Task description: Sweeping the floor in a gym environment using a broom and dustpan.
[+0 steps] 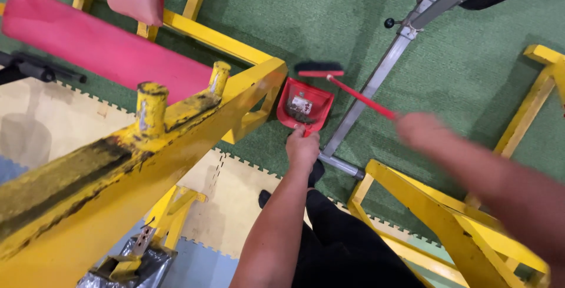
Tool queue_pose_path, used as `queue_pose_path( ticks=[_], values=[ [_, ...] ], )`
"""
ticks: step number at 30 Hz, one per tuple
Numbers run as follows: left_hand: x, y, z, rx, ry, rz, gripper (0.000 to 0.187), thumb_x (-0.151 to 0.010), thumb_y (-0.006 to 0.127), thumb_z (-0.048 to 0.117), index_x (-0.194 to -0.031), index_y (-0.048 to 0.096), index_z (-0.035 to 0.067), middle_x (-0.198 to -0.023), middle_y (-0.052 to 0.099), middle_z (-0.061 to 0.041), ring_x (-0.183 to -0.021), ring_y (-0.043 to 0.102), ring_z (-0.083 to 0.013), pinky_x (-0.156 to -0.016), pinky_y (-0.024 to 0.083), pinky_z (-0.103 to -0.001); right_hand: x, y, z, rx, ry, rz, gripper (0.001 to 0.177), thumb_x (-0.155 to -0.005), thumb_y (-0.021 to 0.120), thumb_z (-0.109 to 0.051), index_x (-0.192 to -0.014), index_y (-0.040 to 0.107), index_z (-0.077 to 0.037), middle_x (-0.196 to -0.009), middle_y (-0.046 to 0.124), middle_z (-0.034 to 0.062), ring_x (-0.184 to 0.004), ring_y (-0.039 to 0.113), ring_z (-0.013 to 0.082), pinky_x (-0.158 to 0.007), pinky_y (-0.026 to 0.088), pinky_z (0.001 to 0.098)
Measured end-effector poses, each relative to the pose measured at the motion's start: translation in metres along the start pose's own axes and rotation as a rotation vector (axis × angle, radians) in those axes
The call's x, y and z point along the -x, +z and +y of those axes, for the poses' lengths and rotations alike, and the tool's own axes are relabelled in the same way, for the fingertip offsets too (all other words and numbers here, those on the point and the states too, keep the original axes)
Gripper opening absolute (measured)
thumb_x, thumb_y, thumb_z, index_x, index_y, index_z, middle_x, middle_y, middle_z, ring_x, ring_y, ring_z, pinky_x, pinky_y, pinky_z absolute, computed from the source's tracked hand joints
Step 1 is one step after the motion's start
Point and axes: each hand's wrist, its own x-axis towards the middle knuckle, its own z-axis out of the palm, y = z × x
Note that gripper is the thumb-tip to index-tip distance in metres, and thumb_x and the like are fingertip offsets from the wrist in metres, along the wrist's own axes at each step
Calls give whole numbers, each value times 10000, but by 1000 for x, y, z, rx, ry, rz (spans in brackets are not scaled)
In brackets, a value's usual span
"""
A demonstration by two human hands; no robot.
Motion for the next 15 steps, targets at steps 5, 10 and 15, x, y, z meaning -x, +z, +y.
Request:
queue_pose_path(
  ticks=[5, 10, 15],
  values=[
    [-1, 6, -4, -46, 19, 8, 604, -805, 706, 175, -1388, 621, 40, -717, 711, -125, -518, 637, -156, -509, 518, -324, 48, -79, 64, 351, -63, -2, 741, -896, 603, -200, -1585, 355, -315, -1283, 689, 106, -1149, 695, 319, -967, 575, 463],
    [-8, 9, -26, -60, 102, 17, 552, -815, 719, 187, -1340, 663, 27, -763, 738, -95, -551, 659, -139, -537, 534, -313, 26, -65, 47, 120, 77, 72, 621, -979, 481, -208, -1588, 395, -295, -1317, 678, 167, -1178, 672, 384, -981, 554, 520],
    [9, 1, -2, -67, 45, 8, 566, -809, 709, 184, -1355, 637, 50, -772, 733, -115, -548, 649, -170, -541, 535, -339, -20, 37, 17, -46, 101, 124, 472, -1096, 323, -296, -1475, 538, -116, -1312, 673, 240, -1155, 673, 442, -981, 533, 567]
  ],
)
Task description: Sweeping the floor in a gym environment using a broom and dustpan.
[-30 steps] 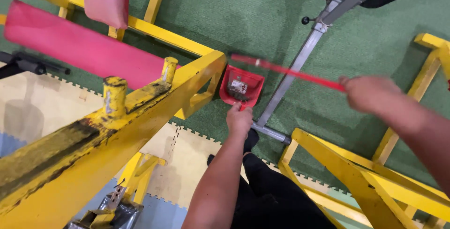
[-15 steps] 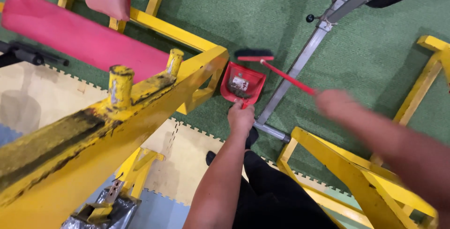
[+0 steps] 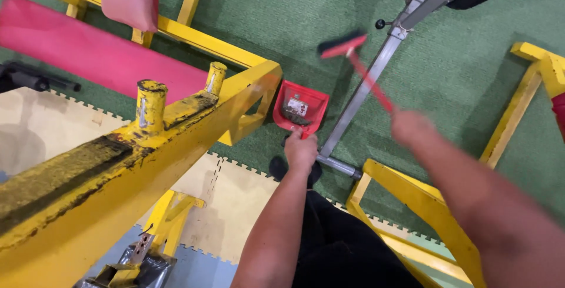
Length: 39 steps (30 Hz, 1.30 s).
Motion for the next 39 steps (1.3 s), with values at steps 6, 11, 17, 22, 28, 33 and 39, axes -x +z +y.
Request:
queue_pose_path(
  ticks=[6, 11, 17, 22, 28, 33, 39],
  values=[
    [-24, 2, -29, -72, 135, 15, 532, -797, 722, 213, -1280, 678, -6, -969, 766, -180, -838, 735, -234, -772, 562, -350, 58, -23, 36, 169, -160, -204, 688, -910, 519, -169, -1585, 403, -241, -1327, 683, 162, -1176, 681, 377, -999, 554, 498],
    [-36, 6, -22, -261, 169, 38, 602, -751, 712, 282, -1289, 675, 15, -1210, 695, -254, -1160, 676, -336, -1016, 496, -383, 68, -72, 58, 38, -241, -81, 717, -856, 602, -212, -1545, 406, -243, -1269, 688, 173, -1121, 677, 385, -983, 535, 483],
    [-43, -2, -22, -350, 169, 1, 629, -759, 687, 317, -1308, 667, 12, -1215, 696, -271, -1183, 674, -351, -1042, 499, -386, 5, 8, -10, -159, 28, -104, 444, -909, 608, -181, -1344, 678, -129, -1221, 723, 213, -1111, 707, 395, -958, 563, 500],
    [-55, -18, -19, -326, 181, 7, 619, -749, 700, 321, -1276, 663, -1, -1200, 683, -270, -1161, 666, -359, -1007, 498, -403, 36, 4, -45, 17, -148, -196, 544, -853, 612, -145, -1396, 601, -185, -1274, 703, 163, -1153, 687, 360, -966, 562, 475],
    [-56, -35, -27, -353, 191, -51, 588, -764, 690, 336, -1261, 686, 22, -1173, 709, -258, -1133, 685, -356, -993, 519, -407, 92, -93, 21, -189, -72, -260, 638, -866, 686, -286, -1469, 503, -190, -1178, 717, 119, -945, 732, 312, -808, 608, 448],
    [-54, -43, -16, -340, 184, -27, 607, -760, 710, 348, -1268, 676, 18, -1181, 695, -260, -1138, 674, -360, -1000, 507, -416, 102, -141, 37, -273, 30, -369, 444, -923, 644, -378, -1335, 625, -214, -792, 628, 136, -620, 607, 266, -584, 544, 436],
    [-79, -37, -22, -338, 131, 13, 555, -777, 690, 344, -1259, 704, 70, -1240, 682, -245, -1189, 647, -357, -1031, 491, -411, 10, -146, 57, -391, -47, -491, 218, -846, 652, -196, -976, 645, -22, -653, 666, 101, -537, 645, 231, -469, 519, 377]
  ],
)
